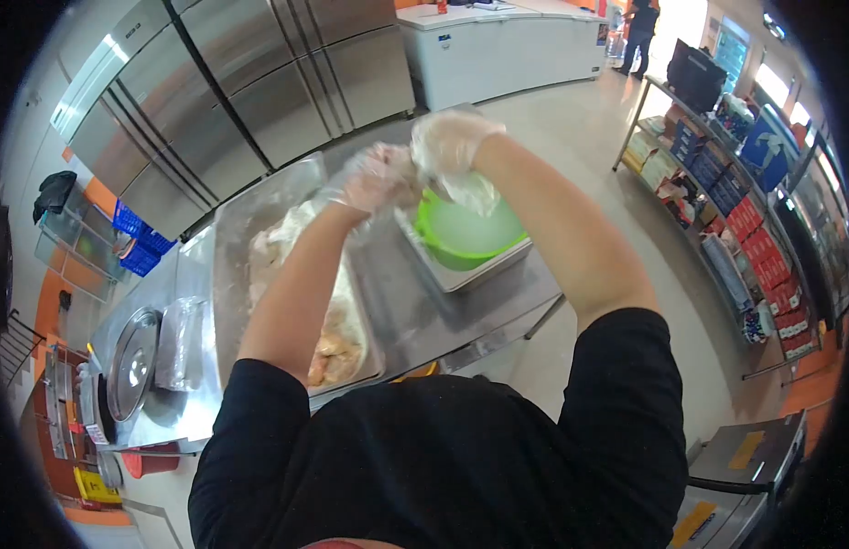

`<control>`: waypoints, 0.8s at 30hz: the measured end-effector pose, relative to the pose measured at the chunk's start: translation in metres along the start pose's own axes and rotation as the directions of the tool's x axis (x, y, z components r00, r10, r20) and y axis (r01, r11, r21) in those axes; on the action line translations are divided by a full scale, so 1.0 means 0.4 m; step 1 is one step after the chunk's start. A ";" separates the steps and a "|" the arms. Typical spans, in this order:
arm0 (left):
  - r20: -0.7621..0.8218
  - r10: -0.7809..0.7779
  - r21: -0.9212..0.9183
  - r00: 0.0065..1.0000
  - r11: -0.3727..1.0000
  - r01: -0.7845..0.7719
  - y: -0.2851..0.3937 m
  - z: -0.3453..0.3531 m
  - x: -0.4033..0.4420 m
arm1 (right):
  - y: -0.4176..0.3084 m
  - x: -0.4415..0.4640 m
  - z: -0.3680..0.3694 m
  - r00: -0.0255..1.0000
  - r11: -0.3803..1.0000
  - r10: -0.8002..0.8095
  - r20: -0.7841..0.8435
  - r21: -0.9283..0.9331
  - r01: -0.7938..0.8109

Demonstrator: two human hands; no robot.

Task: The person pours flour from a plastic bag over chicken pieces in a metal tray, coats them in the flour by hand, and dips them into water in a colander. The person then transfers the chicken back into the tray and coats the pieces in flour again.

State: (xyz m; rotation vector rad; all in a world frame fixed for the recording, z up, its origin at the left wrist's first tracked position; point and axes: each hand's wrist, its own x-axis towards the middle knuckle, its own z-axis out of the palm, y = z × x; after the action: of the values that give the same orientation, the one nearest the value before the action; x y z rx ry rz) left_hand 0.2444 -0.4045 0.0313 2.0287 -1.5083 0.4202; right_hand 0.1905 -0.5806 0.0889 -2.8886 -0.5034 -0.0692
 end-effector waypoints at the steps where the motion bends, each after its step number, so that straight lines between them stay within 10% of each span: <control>1: 0.172 -0.109 -0.162 0.979 0.977 0.138 0.013 0.053 0.030 | 0.028 -0.039 0.011 0.997 0.985 0.071 0.037 -0.157 -0.064; 2: 0.357 -0.182 -0.291 0.916 0.910 0.295 0.019 0.106 0.050 | 0.061 -0.062 0.038 0.983 0.986 0.120 0.139 -0.132 -0.102; 5: 0.379 0.032 0.030 0.925 0.998 -0.047 -0.012 0.252 0.054 | 0.107 -0.133 0.070 0.943 0.985 0.162 0.289 -0.111 -0.135; 8: 0.442 -0.365 0.204 0.819 0.930 0.305 0.038 0.252 0.084 | 0.198 -0.113 0.124 0.953 0.986 0.161 0.255 -0.085 -0.144; 12: 0.308 -0.472 0.217 0.826 0.880 0.422 0.032 0.205 0.113 | 0.336 -0.056 0.140 0.992 0.993 0.111 0.054 -0.043 -0.109; 18: 0.286 -0.641 -0.065 0.713 0.729 0.681 -0.097 0.059 -0.032 | 0.294 -0.152 0.017 0.868 0.869 0.487 0.095 -0.148 -0.472; 24: 0.017 -0.697 0.328 0.717 0.682 0.654 -0.008 -0.228 -0.290 | 0.351 -0.134 0.112 0.823 0.818 0.565 0.055 0.096 -0.567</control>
State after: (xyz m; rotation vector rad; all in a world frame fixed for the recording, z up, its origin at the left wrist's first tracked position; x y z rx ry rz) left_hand 0.2186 -0.2592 0.0372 2.7248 -0.6609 0.1995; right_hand 0.1881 -0.7181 0.0133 -2.8015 0.3592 0.0848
